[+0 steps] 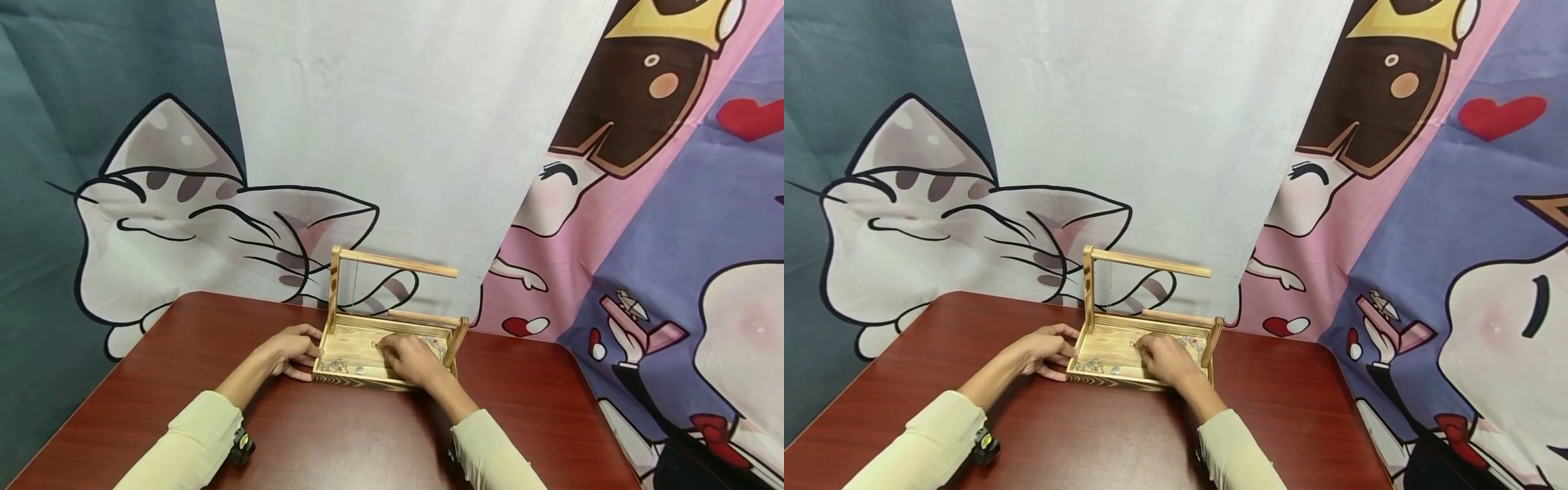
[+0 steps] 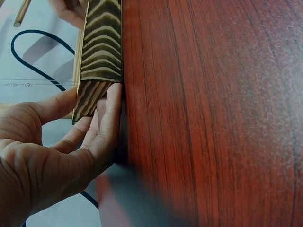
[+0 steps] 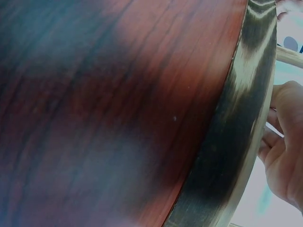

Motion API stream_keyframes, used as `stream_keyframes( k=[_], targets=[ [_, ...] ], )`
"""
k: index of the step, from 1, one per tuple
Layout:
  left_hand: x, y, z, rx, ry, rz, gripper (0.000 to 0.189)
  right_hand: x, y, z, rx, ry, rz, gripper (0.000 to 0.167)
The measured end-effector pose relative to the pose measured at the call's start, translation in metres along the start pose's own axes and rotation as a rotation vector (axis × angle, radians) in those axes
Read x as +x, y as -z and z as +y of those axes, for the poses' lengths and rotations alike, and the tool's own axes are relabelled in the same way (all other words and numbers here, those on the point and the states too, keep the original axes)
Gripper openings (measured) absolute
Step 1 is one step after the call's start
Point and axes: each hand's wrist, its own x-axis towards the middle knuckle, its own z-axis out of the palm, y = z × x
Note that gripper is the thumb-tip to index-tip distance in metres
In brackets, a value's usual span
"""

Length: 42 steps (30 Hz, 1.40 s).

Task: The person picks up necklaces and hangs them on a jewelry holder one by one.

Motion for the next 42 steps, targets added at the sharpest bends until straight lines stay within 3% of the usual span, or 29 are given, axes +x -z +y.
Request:
stream_keyframes(
  k=[6, 9, 14, 19, 24, 28, 35, 42],
  targets=[
    [0.000, -0.001, 0.001, 0.005, 0.002, -0.003, 0.054, 0.007, -0.040, 0.045, -0.074, 0.007, 0.108, 0.013],
    [0.000, 0.000, 0.001, 0.006, 0.001, -0.007, 0.054, 0.010, -0.044, 0.049, -0.081, -0.018, 0.082, 0.016],
    [0.000, 0.001, 0.000, 0.007, 0.002, -0.004, 0.054, 0.020, -0.063, 0.060, -0.077, -0.142, -0.001, 0.018],
    [-0.001, 0.001, -0.001, 0.012, 0.002, -0.002, 0.055, 0.024, -0.073, 0.057, -0.156, -0.180, 0.014, 0.017],
    [-0.001, 0.000, 0.000, 0.010, 0.004, 0.000, 0.055, 0.025, -0.078, 0.056, -0.157, -0.210, 0.054, 0.009],
    [-0.001, -0.001, 0.001, 0.008, 0.002, -0.002, 0.054, 0.023, -0.069, 0.045, -0.151, -0.230, 0.071, 0.013],
    [-0.001, 0.001, 0.000, 0.009, -0.002, -0.001, 0.054, 0.027, -0.070, 0.044, -0.138, -0.239, -0.011, 0.017],
    [0.000, 0.001, 0.000, 0.007, -0.003, -0.008, 0.055, 0.028, -0.066, 0.048, 0.000, -0.267, -0.050, 0.019]
  ],
)
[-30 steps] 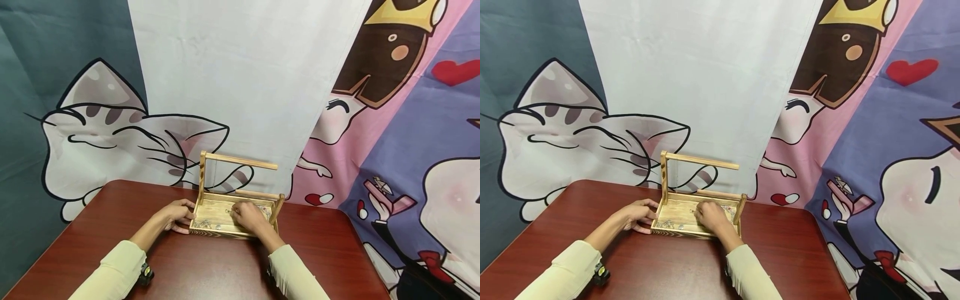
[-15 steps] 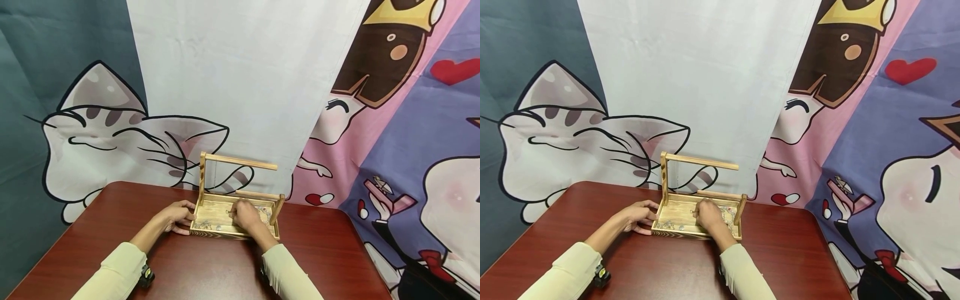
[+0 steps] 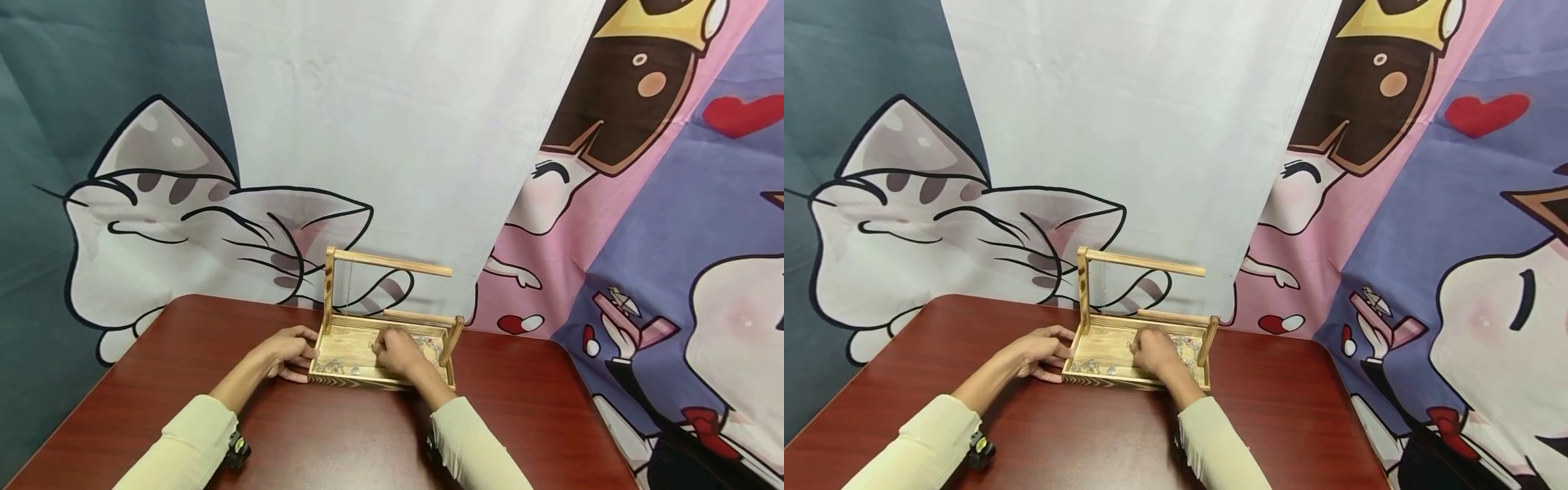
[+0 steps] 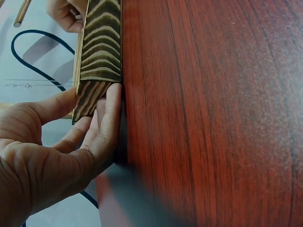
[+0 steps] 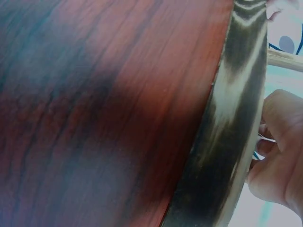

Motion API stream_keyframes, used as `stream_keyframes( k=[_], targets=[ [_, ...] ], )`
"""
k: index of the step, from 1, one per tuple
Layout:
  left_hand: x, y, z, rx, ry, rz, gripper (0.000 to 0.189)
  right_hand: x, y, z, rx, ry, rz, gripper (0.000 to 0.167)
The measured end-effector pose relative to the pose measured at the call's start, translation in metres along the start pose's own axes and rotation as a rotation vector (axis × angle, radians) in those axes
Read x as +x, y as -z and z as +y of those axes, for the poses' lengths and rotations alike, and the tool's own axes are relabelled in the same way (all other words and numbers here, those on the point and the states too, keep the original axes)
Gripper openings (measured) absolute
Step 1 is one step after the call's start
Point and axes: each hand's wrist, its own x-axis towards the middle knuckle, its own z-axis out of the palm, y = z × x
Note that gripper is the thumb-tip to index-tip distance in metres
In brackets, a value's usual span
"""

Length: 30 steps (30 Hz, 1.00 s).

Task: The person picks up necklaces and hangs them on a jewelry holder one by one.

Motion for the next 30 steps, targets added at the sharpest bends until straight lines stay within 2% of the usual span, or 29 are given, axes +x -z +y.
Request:
stream_keyframes(
  k=[6, 9, 15, 22, 27, 30],
  targets=[
    [0.001, 0.000, -0.001, -0.003, 0.001, -0.001, 0.055, 0.003, 0.007, 0.003, 0.158, -0.060, -0.048, 0.025],
    [0.001, 0.000, 0.000, -0.002, 0.004, -0.001, 0.056, -0.002, 0.019, -0.003, 0.207, -0.086, -0.076, 0.027],
    [0.000, 0.000, 0.001, -0.006, 0.003, 0.000, 0.054, -0.003, 0.033, -0.009, 0.301, -0.147, -0.065, 0.025],
    [-0.001, -0.001, 0.001, -0.007, 0.007, 0.004, 0.054, -0.021, 0.080, -0.057, 0.485, -0.247, -0.054, 0.032],
    [-0.001, -0.002, 0.001, -0.005, 0.014, 0.009, 0.053, -0.022, 0.080, -0.062, 0.575, -0.300, -0.053, 0.034],
    [-0.001, -0.002, 0.001, -0.005, 0.018, 0.012, 0.053, -0.021, 0.077, -0.062, 0.684, -0.325, -0.069, 0.033]
  ],
)
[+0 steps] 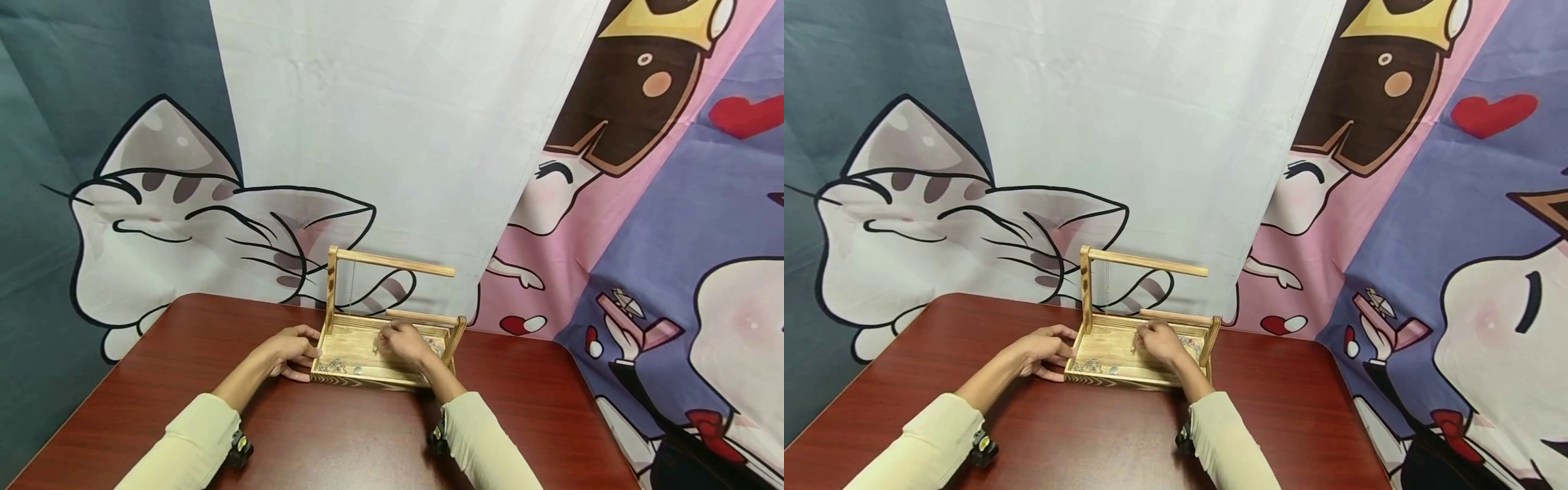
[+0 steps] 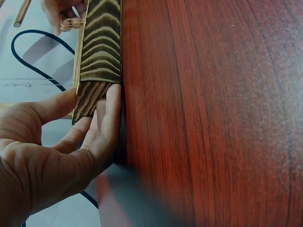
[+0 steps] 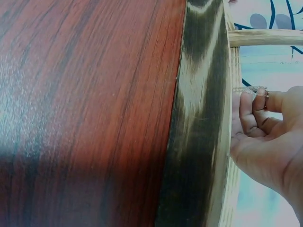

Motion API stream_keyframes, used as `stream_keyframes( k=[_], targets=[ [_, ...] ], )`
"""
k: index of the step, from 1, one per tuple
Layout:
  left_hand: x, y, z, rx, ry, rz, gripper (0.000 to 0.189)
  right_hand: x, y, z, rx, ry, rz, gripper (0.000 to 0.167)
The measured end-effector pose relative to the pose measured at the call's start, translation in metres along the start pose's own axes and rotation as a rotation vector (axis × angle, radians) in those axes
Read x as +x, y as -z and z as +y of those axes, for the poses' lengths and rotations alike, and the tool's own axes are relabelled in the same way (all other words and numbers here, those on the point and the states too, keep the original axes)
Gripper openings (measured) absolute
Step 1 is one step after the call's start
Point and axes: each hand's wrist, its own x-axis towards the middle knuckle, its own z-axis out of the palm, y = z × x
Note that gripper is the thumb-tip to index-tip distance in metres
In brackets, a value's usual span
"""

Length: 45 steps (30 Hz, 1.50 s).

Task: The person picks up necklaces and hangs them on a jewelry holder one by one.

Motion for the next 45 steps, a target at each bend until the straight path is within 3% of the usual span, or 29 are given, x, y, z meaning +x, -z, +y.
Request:
stream_keyframes(
  k=[6, 14, 19, 28, 31, 37, 45],
  targets=[
    [0.0002, -0.0001, 0.0000, 0.000, -0.003, 0.001, 0.053, 0.0006, -0.0022, 0.0009, 0.234, -0.075, -0.104, 0.039],
    [-0.0001, 0.0000, 0.0003, 0.006, 0.001, 0.005, 0.054, 0.0007, -0.0014, 0.0034, 0.307, -0.134, -0.192, 0.048],
    [-0.0002, -0.0003, -0.0002, 0.007, -0.001, 0.004, 0.054, -0.0003, -0.0019, 0.0043, 0.297, -0.138, -0.193, 0.056],
    [0.0005, 0.0007, -0.0008, 0.008, -0.003, 0.003, 0.054, -0.0041, -0.0042, 0.0024, 0.144, -0.081, -0.093, 0.065],
    [0.0000, 0.0001, -0.0005, 0.008, -0.004, 0.001, 0.054, -0.0045, -0.0037, 0.0025, 0.175, -0.078, -0.132, 0.058],
    [-0.0010, -0.0008, 0.0000, 0.007, -0.006, 0.002, 0.054, -0.0039, -0.0031, 0.0038, 0.240, -0.047, -0.207, 0.028],
    [-0.0007, -0.0003, -0.0005, 0.010, -0.009, 0.006, 0.054, -0.0049, -0.0046, 0.0041, 0.295, -0.023, -0.156, 0.035]
  ],
)
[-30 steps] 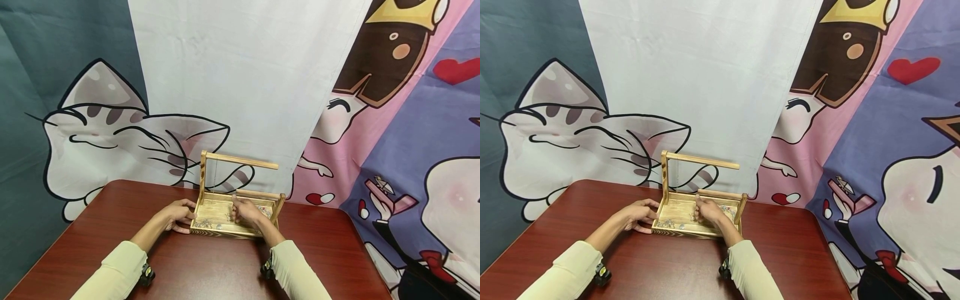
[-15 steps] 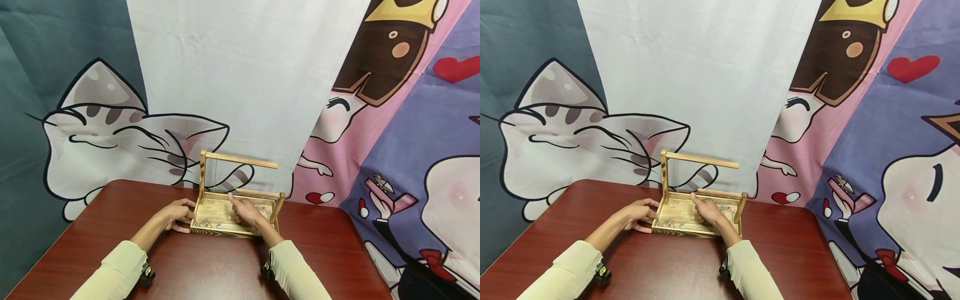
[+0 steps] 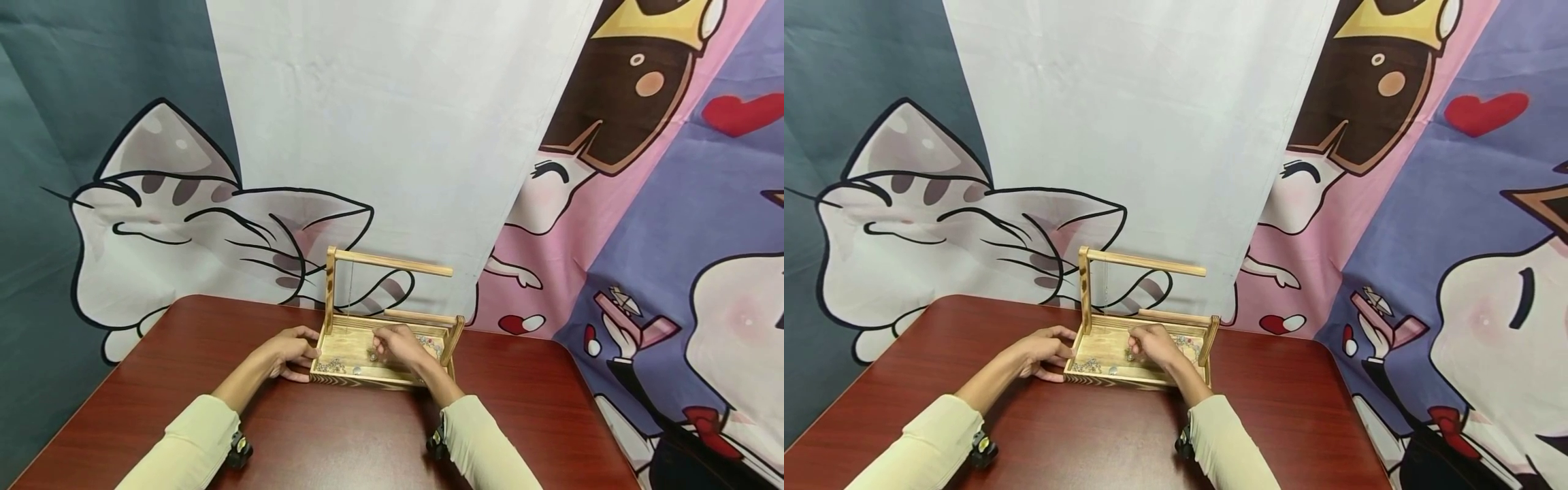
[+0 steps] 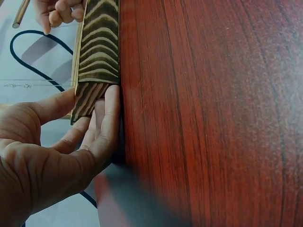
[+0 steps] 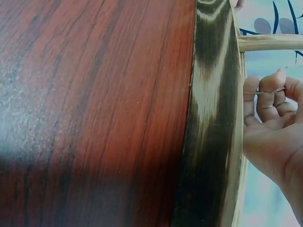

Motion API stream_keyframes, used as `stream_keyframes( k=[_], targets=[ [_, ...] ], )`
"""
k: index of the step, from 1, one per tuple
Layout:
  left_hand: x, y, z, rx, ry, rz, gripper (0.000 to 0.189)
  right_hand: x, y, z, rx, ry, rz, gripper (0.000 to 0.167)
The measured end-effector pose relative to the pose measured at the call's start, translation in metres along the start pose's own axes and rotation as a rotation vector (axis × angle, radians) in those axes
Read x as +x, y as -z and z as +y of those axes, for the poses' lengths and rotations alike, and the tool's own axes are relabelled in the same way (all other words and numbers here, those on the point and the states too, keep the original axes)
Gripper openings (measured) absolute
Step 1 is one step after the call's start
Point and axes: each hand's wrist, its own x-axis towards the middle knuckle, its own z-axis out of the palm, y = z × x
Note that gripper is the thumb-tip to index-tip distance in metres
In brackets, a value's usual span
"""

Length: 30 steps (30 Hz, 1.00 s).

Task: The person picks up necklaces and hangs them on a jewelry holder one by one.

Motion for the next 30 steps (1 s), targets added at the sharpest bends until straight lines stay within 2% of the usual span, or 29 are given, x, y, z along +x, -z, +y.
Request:
stream_keyframes(
  k=[7, 11, 14, 19, 21, 25, 30],
  targets=[
    [0.001, 0.000, -0.002, -0.003, 0.002, -0.002, 0.054, -0.005, -0.002, 0.000, -0.102, 0.122, 0.074, 0.041],
    [0.001, 0.000, -0.002, -0.006, 0.002, 0.000, 0.054, -0.005, -0.003, 0.000, -0.076, 0.159, 0.085, 0.038],
    [0.001, -0.001, -0.001, -0.003, 0.001, 0.004, 0.054, -0.005, -0.004, 0.001, 0.016, 0.130, 0.049, 0.038],
    [0.001, -0.002, -0.002, 0.000, -0.009, 0.003, 0.054, -0.008, -0.005, 0.002, 0.262, -0.004, -0.017, 0.031],
    [0.001, -0.002, -0.002, 0.002, -0.011, 0.001, 0.054, -0.010, -0.005, 0.002, 0.328, -0.042, -0.024, 0.027],
    [0.001, -0.001, -0.001, 0.005, -0.007, 0.004, 0.055, -0.016, -0.004, -0.003, 0.363, -0.060, -0.033, 0.023],
    [0.000, 0.000, -0.001, 0.004, -0.004, 0.007, 0.055, -0.022, -0.003, -0.011, 0.388, -0.050, -0.078, 0.029]
  ],
)
